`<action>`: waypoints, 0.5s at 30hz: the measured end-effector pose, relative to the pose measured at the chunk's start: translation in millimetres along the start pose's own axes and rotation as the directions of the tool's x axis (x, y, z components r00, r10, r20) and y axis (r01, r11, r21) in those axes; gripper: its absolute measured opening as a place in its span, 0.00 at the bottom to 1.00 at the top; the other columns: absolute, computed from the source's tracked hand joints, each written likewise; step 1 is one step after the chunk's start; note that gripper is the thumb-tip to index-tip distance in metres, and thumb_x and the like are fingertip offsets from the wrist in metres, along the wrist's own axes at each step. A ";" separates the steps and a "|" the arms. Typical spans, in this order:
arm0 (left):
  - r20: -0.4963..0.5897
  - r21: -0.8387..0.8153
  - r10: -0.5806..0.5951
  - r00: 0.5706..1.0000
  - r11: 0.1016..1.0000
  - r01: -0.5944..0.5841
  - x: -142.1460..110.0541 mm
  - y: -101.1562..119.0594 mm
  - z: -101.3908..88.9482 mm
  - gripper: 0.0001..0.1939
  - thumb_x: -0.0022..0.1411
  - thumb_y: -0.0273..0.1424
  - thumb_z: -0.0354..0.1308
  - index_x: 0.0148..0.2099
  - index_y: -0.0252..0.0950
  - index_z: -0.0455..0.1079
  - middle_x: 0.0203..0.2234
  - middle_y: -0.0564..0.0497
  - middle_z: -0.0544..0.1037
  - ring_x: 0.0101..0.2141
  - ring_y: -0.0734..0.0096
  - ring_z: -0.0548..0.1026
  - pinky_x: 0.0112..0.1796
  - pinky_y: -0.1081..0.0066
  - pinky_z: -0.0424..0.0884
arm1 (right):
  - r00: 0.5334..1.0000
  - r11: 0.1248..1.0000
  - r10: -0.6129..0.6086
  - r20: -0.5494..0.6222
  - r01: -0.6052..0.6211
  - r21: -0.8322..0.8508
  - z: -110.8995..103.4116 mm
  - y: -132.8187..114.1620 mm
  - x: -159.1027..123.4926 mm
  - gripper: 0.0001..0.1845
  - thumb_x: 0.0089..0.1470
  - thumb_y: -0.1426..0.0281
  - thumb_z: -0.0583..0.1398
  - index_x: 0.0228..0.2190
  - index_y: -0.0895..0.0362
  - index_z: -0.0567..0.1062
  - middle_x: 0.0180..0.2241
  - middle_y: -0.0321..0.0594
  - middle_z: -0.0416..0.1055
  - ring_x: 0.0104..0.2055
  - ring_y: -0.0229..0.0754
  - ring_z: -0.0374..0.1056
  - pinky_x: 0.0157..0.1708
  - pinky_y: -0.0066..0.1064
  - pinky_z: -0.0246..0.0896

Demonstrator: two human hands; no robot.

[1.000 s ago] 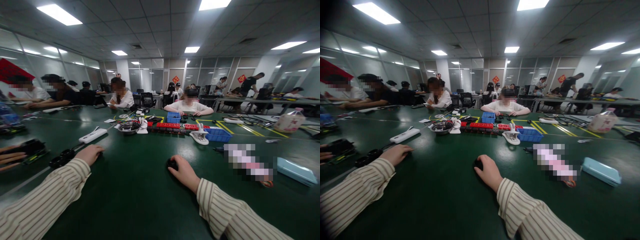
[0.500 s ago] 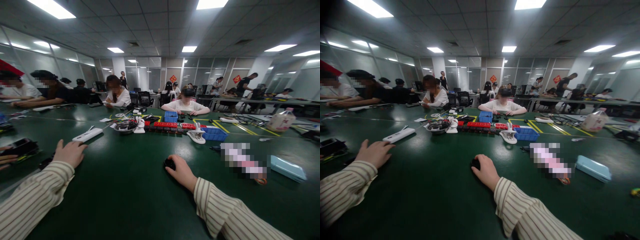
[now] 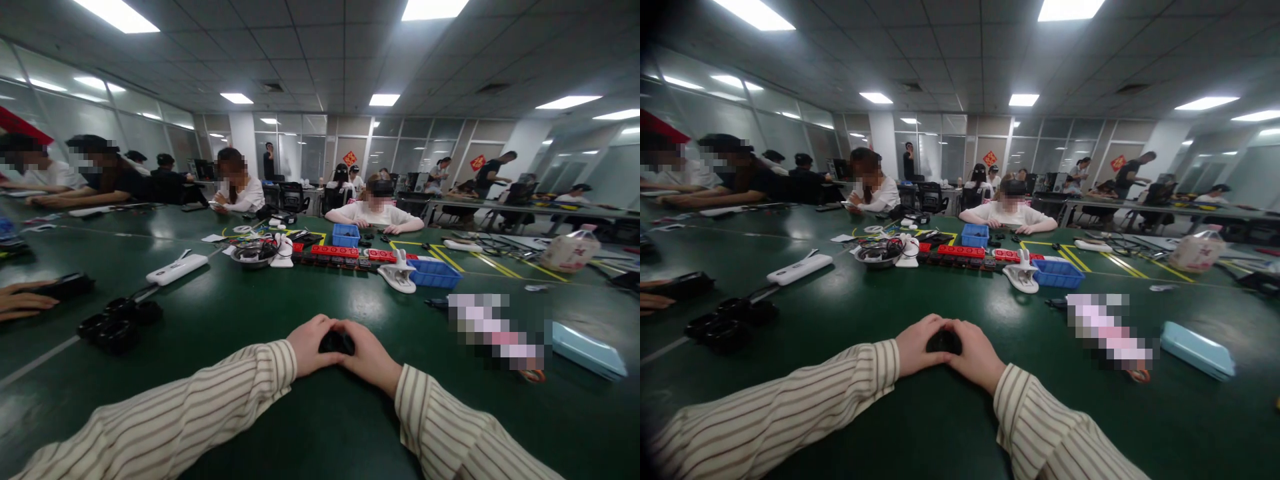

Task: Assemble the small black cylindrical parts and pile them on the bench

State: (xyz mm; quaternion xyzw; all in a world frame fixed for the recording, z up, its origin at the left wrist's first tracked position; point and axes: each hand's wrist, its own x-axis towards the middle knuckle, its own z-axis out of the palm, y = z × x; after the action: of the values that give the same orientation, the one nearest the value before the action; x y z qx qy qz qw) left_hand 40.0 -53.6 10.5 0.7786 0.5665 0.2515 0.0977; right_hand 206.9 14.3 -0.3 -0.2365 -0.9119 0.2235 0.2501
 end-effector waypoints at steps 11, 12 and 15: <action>0.291 0.178 -0.224 0.930 0.968 0.178 1.6 -49.8 -50.9 0.22 0.43 0.36 0.63 0.44 0.37 0.71 0.34 0.50 0.76 0.35 0.64 0.74 0.36 0.70 0.69 | 0.996 0.995 0.092 0.004 -0.092 -0.024 -2.7 -3.8 -0.7 0.28 0.47 0.65 0.63 0.49 0.58 0.64 0.45 0.45 0.67 0.47 0.47 0.64 0.48 0.39 0.57; 0.266 0.265 -0.267 0.926 0.944 0.196 -5.6 -58.4 -60.0 0.26 0.43 0.35 0.62 0.48 0.38 0.69 0.34 0.49 0.76 0.35 0.61 0.74 0.37 0.67 0.69 | 0.996 0.996 0.087 0.009 -0.087 -0.034 -2.7 -3.6 -0.8 0.26 0.48 0.66 0.62 0.49 0.58 0.65 0.45 0.45 0.67 0.47 0.46 0.64 0.48 0.39 0.57; 0.234 0.456 -0.345 0.909 0.865 0.210 -32.2 -84.5 -90.6 0.25 0.42 0.29 0.58 0.47 0.37 0.70 0.39 0.45 0.76 0.40 0.57 0.74 0.42 0.63 0.67 | 0.997 0.996 0.069 0.023 -0.067 -0.066 -2.8 -3.2 -0.4 0.22 0.49 0.67 0.61 0.46 0.58 0.66 0.43 0.44 0.68 0.46 0.46 0.64 0.47 0.39 0.58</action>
State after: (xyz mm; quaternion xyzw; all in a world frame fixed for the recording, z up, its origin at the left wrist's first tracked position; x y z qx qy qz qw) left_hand -83.4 -67.0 41.9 0.7198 0.6922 -0.0181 0.0501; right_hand 207.7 12.4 3.4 -0.2726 -0.9132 0.2049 0.2232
